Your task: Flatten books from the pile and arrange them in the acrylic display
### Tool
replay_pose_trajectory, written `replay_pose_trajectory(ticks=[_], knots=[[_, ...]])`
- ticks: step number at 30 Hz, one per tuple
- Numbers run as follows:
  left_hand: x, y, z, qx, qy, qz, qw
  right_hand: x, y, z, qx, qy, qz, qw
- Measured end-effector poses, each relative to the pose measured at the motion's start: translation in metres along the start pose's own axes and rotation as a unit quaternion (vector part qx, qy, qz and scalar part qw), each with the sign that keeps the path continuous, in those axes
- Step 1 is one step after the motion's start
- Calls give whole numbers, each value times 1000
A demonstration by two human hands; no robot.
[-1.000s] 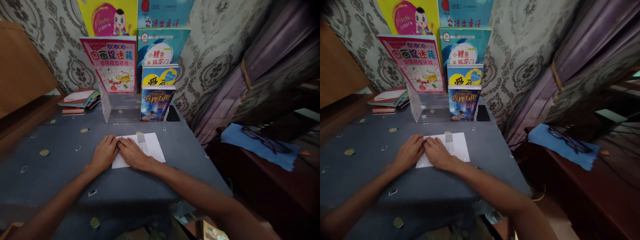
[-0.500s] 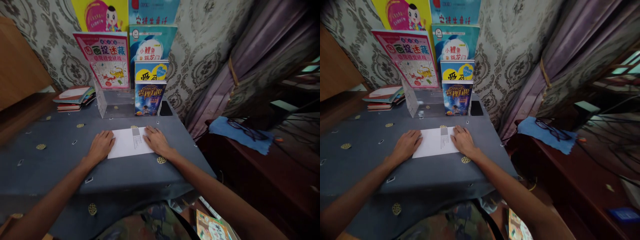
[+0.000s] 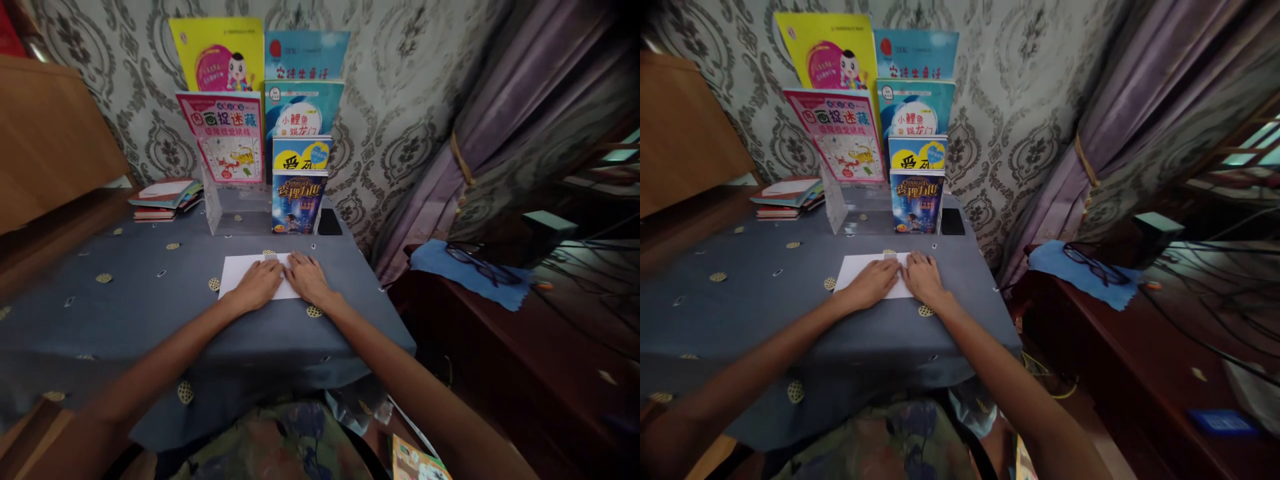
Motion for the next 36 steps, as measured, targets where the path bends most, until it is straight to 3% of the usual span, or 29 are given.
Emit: replay_pose_trajectory(ticks=[4,11,15,24,31,36], knots=[[-1,3,7,-3,14,-17,1000,1,0,-2,2,0,2,1000],[65,-36,-6,5,71,-133,989,1,0,-3,6,6,3,1000],[88,-53,-10,4,76,-153,985,1,1,-1,8,4,9,1000],[92,-55,0,-6,96,-133,986,-12,-5,-2,-4,67,-19,998],[92,-55,-1,0,78,-135,988,-29,-63,-18,-61,189,-95,976],[90,-55,-1,5,87,-134,987,-24,-92,-27,-70,189,-115,973]])
Point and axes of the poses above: each hand's wrist, its own y-axis towards the middle knuckle, its own z-axis out of the palm, x = y × z, the point moved 1 cm from there along y, towards the middle knuckle, and after that the axes turned 9 degrees about -x, right-handed, at the moved point
